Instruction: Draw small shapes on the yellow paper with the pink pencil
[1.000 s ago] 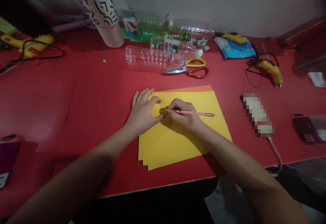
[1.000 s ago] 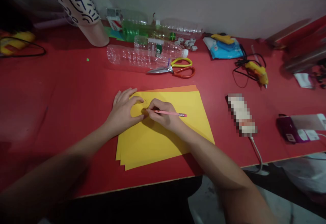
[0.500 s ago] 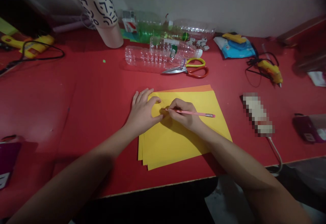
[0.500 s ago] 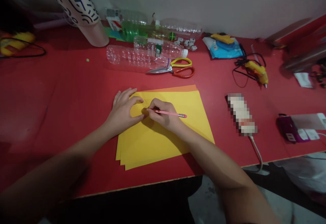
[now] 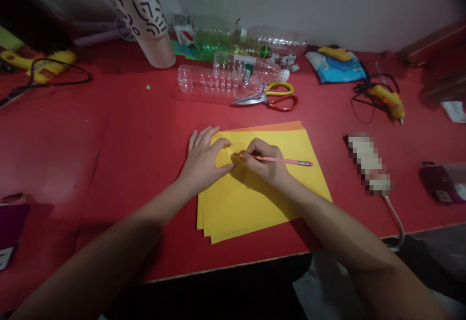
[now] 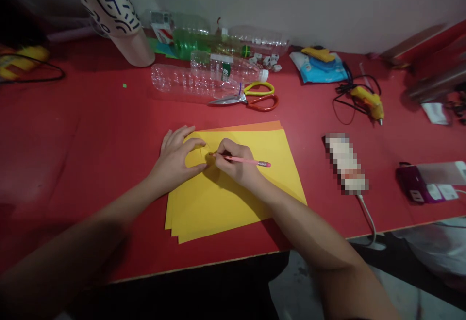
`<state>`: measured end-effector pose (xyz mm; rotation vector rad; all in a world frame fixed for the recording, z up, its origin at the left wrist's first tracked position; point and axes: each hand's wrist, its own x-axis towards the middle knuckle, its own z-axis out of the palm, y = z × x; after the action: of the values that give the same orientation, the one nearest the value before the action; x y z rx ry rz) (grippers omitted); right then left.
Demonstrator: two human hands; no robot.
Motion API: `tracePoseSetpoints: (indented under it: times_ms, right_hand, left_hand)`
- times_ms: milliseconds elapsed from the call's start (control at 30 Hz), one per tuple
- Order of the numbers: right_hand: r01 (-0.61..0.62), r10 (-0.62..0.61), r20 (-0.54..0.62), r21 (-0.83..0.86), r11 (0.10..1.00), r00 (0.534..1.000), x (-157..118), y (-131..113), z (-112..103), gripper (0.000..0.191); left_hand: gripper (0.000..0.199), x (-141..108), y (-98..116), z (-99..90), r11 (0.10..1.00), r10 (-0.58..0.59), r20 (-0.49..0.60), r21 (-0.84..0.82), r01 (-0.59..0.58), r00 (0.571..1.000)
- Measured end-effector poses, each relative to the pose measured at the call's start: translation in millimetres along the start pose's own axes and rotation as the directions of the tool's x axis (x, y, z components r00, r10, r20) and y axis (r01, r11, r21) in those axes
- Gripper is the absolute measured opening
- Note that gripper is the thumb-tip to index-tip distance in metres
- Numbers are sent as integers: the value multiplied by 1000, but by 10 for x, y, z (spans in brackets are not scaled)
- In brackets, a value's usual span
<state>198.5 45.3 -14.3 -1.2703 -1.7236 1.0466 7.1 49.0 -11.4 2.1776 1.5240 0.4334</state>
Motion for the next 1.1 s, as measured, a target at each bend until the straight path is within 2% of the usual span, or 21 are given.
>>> tracePoseSetpoints:
  times_ms: [433, 633, 1100]
  right_hand:
    - [-42, 43, -65, 16, 999, 997, 7, 22, 5, 14]
    - [-54, 54, -68, -3, 999, 996, 9, 20, -4, 15]
    - [-40, 40, -44, -5, 999, 998, 0, 5, -7, 14]
  left_hand:
    - [34, -1, -6, -4, 999, 28, -4, 40, -28, 1000]
    - [34, -5, -26, 21, 999, 39, -33, 39, -37, 999]
    - [33, -5, -20, 10, 999, 31, -11, 21, -30, 999]
